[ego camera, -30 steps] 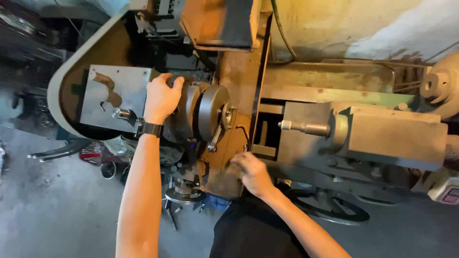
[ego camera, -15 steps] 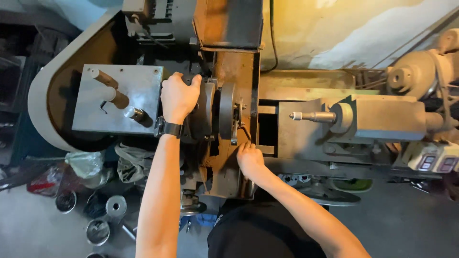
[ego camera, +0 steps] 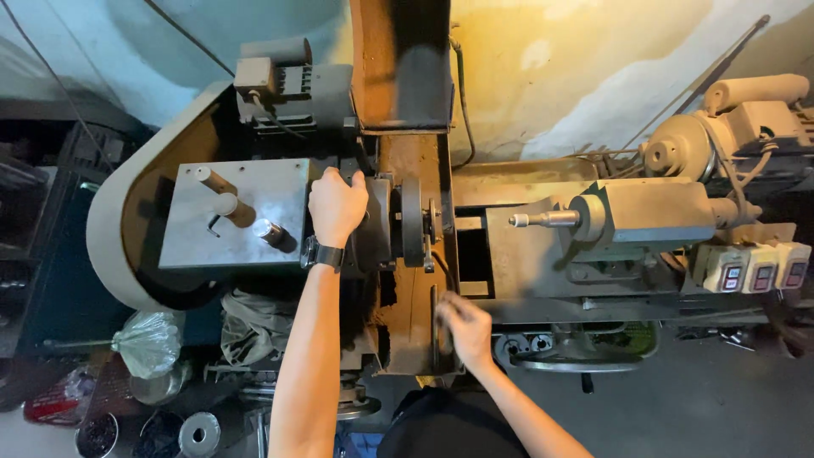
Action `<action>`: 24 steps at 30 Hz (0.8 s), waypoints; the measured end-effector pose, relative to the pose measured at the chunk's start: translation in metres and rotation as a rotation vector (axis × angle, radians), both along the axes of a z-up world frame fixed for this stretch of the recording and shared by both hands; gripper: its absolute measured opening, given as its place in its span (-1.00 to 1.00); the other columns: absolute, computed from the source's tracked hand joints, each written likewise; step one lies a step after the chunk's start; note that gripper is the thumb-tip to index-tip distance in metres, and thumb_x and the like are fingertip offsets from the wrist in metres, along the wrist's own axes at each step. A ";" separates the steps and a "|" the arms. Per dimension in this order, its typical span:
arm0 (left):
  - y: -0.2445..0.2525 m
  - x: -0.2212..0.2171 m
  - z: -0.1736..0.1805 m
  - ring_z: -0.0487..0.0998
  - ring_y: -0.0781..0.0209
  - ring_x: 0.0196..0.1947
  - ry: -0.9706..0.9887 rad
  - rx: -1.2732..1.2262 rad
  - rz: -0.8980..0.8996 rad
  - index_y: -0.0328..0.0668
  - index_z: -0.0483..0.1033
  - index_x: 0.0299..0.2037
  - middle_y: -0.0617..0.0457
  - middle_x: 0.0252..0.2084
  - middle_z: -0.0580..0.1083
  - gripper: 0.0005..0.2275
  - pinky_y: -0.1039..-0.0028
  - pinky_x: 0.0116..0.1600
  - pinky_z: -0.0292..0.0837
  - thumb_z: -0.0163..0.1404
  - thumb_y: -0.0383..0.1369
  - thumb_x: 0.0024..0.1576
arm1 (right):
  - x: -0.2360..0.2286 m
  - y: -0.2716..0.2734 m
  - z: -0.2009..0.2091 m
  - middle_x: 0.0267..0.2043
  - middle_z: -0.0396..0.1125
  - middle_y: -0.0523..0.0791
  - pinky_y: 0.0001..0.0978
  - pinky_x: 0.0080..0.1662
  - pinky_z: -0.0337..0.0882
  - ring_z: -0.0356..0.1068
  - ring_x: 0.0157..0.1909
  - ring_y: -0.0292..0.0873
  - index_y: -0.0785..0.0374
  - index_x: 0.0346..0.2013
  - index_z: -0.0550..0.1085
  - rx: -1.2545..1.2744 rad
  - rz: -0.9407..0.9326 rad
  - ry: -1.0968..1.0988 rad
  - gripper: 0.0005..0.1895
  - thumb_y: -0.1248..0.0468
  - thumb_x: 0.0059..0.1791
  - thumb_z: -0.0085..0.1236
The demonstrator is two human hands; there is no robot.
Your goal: The person assembles a metal component onto a lathe machine using a wrench. They tighten bolts on a circular metal part attached to the machine's spindle, repeatedly adjusting the part and using the tool to secure it in place.
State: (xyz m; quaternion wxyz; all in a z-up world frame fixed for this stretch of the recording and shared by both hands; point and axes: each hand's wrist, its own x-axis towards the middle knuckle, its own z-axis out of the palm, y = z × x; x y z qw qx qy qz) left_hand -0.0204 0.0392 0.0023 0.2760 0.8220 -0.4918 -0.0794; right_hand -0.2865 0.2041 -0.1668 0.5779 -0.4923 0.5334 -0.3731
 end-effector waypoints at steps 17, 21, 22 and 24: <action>0.002 -0.002 0.002 0.58 -0.41 -0.17 0.028 0.002 0.031 -0.46 0.54 -0.17 -0.45 -0.24 0.55 -0.59 -0.02 -0.04 0.50 0.10 -0.11 0.12 | 0.031 -0.111 -0.012 -0.03 0.51 -0.06 -0.53 -0.07 0.45 0.47 -0.14 -0.32 0.46 0.18 0.47 0.095 -0.159 -0.624 -0.57 0.41 0.01 0.19; 0.004 -0.004 0.006 0.58 -0.41 -0.20 0.037 -0.005 0.023 -0.46 0.53 -0.21 -0.45 -0.26 0.54 -0.60 -0.02 -0.07 0.50 0.10 -0.12 0.11 | 0.030 -0.109 -0.006 -0.08 0.51 -0.05 -0.54 -0.09 0.45 0.47 -0.15 -0.31 0.47 0.13 0.49 0.103 -0.161 -0.609 -0.61 0.44 0.00 0.20; 0.005 -0.004 0.009 0.58 -0.41 -0.20 0.049 -0.011 0.022 -0.46 0.53 -0.21 -0.44 -0.27 0.54 -0.61 -0.02 -0.08 0.50 0.10 -0.13 0.11 | 0.030 -0.108 -0.001 -0.08 0.51 -0.06 -0.54 -0.07 0.47 0.48 -0.14 -0.30 0.47 0.10 0.50 0.106 -0.171 -0.606 -0.63 0.44 -0.01 0.21; 0.003 -0.003 0.004 0.58 -0.41 -0.21 0.054 -0.019 0.021 -0.46 0.53 -0.21 -0.44 -0.27 0.54 -0.61 -0.02 -0.08 0.50 0.10 -0.13 0.12 | 0.030 -0.106 -0.006 -0.11 0.49 -0.05 -0.52 -0.13 0.43 0.46 -0.17 -0.28 0.44 0.11 0.51 0.124 -0.171 -0.598 -0.64 0.42 0.02 0.20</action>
